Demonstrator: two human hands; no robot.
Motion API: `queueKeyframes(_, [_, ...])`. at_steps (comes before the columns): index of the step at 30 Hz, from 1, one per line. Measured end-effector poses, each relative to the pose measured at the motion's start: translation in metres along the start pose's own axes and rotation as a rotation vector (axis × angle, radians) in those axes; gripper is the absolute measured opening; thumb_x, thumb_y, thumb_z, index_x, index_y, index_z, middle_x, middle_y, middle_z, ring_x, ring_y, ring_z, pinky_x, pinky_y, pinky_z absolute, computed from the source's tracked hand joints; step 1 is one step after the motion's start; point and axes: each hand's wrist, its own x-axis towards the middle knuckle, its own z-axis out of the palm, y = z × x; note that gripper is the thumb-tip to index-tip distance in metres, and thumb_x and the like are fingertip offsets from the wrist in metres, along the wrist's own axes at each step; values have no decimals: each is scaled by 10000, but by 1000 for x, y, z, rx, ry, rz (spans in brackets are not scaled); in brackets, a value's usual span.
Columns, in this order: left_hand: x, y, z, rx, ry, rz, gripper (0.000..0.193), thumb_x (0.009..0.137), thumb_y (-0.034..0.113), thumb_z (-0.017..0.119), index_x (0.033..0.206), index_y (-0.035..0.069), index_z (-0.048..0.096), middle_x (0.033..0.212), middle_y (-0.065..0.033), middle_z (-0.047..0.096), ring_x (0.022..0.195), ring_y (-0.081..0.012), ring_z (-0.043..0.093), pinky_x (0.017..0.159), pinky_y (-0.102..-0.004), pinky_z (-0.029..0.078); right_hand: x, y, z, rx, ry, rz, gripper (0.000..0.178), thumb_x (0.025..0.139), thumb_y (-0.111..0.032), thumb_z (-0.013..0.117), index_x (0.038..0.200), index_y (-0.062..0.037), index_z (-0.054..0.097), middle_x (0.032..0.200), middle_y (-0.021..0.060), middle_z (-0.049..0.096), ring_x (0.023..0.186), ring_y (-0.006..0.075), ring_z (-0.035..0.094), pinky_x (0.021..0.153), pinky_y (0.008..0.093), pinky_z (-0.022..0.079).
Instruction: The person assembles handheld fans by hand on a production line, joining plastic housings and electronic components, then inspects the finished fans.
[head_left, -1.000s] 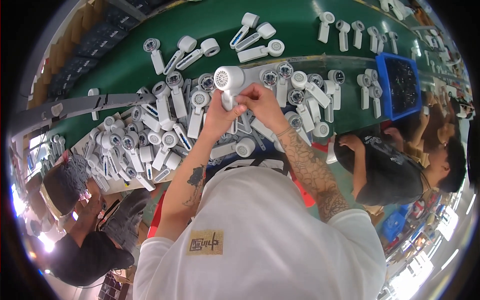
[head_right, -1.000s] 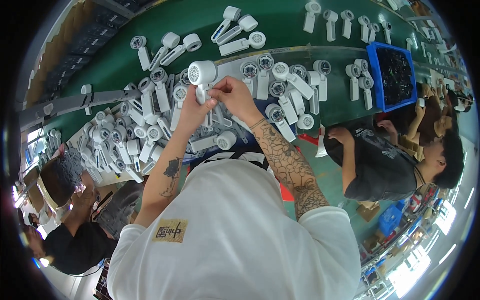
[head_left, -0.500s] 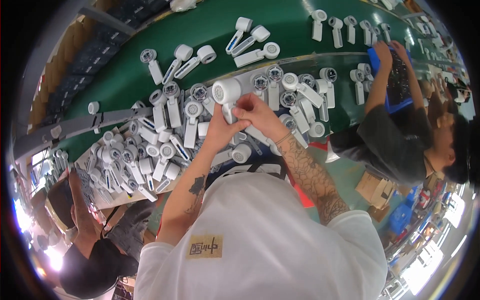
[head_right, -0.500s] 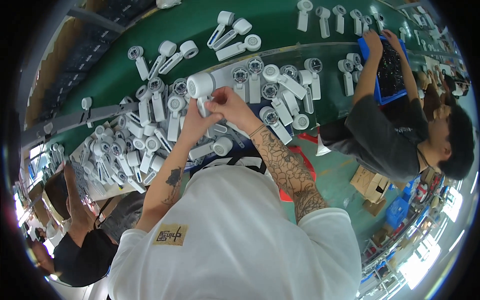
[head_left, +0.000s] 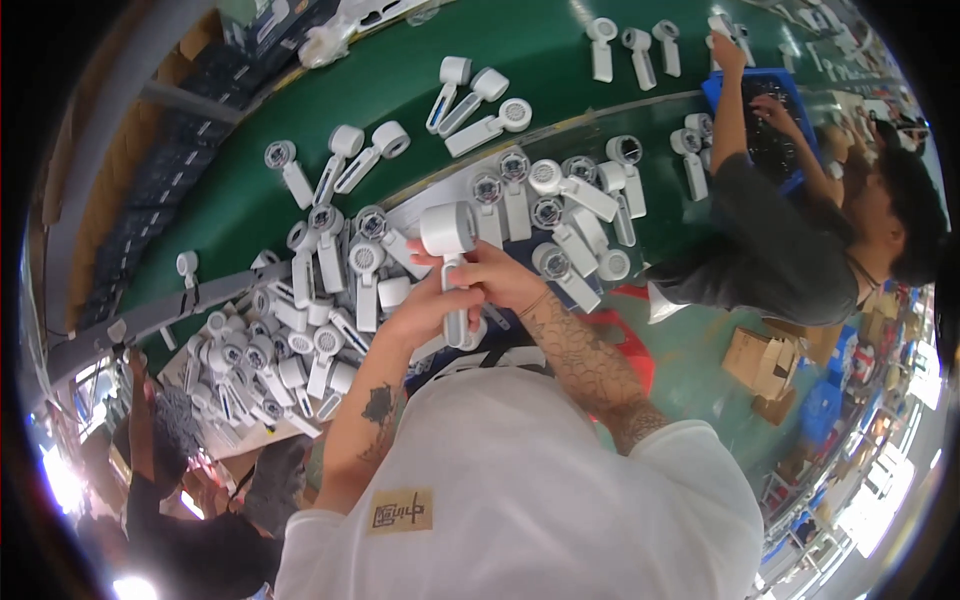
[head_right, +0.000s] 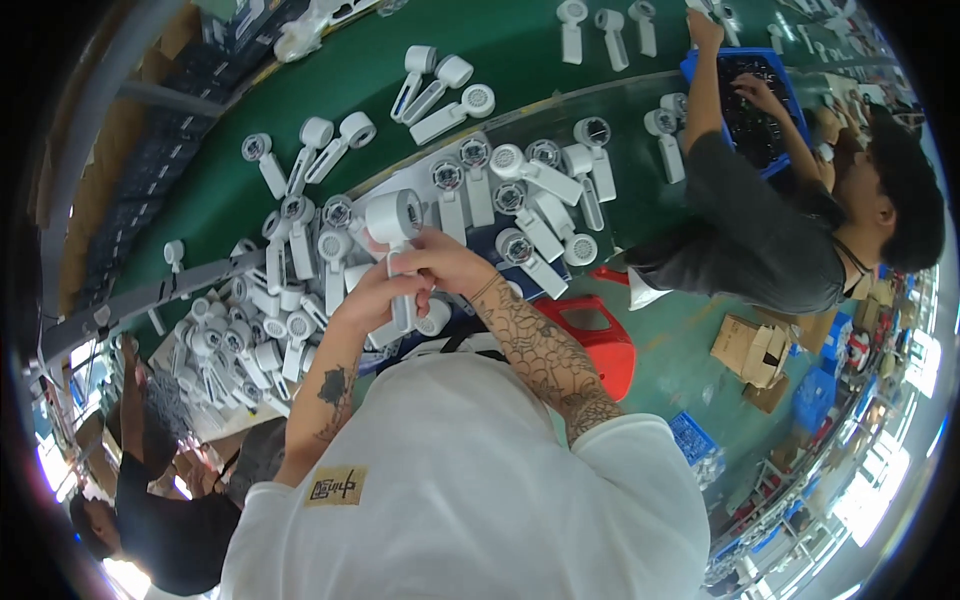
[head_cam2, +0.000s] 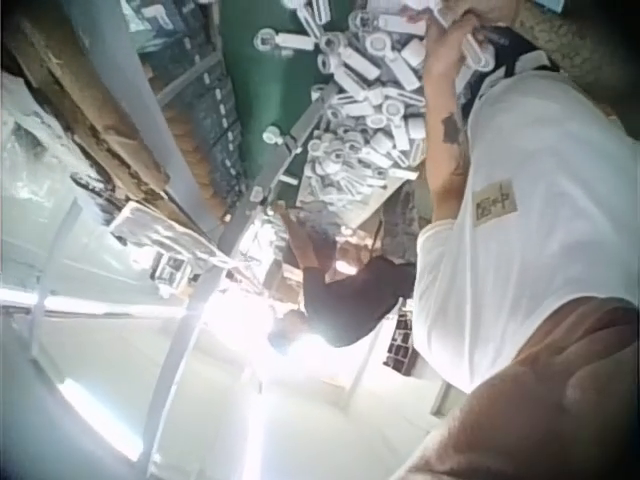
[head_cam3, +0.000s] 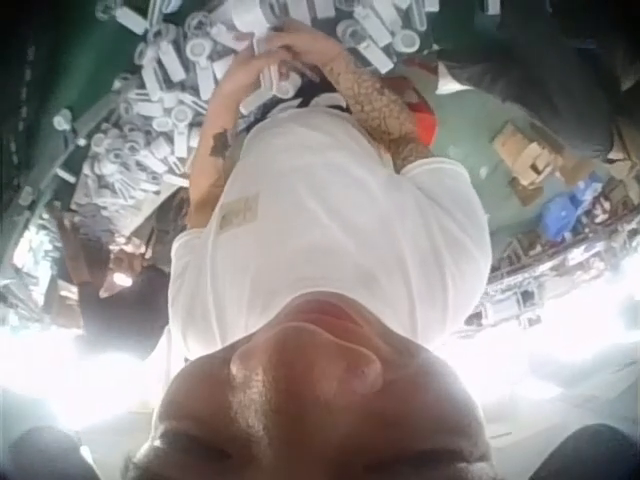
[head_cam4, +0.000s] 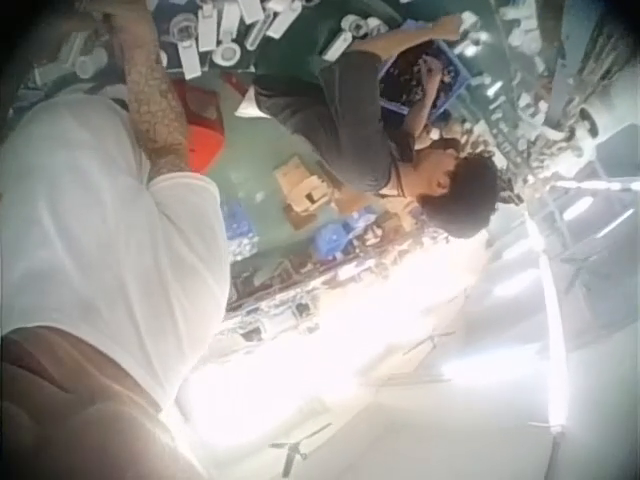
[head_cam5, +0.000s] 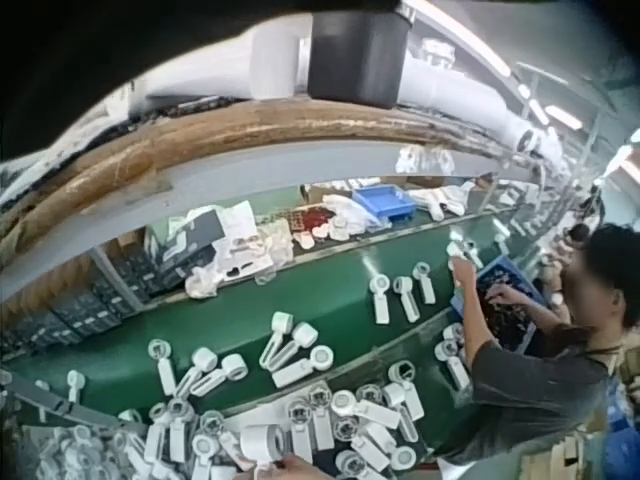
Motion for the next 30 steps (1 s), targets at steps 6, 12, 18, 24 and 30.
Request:
queueKeyframes(6, [-10,-15,-7,361,500,205,381,937,310,616,1110,-21,537,879,-85,602,726,-150,597,611,-269,527,33,-12,35,149,435,-353,190,866,-174,675,950,-17,609,892,123,677,660,173,636,604,299,525])
queueKeyframes(12, [3,-24,-34,201,574,66,413,946,289,610,1192,-31,526,927,-78,610,728,-126,594,531,-266,491,98,-3,16,-507,650,-321,313,840,-299,688,876,8,639,729,152,667,677,249,664,599,333,505])
queueKeyframes(18, [-54,-6,-55,481,783,237,433,920,194,620,1263,-34,487,999,-73,635,726,-114,597,516,-223,439,161,41,-45,-1269,1046,-260,367,829,-331,639,922,22,615,831,255,662,824,440,631,742,530,498])
queueKeyframes(24, [-46,-6,-76,378,877,328,343,912,207,604,1183,0,566,932,-79,655,701,-114,585,520,-212,391,154,48,-40,-1292,1093,-305,368,819,-346,654,883,16,621,816,262,654,801,442,628,739,525,503])
queueKeyframes(30, [-24,4,-18,927,806,403,415,880,341,674,1104,-2,600,765,-98,640,661,-137,610,621,-311,491,93,-17,1,129,417,-284,358,907,-415,605,878,-57,608,723,72,606,676,239,620,623,403,520])
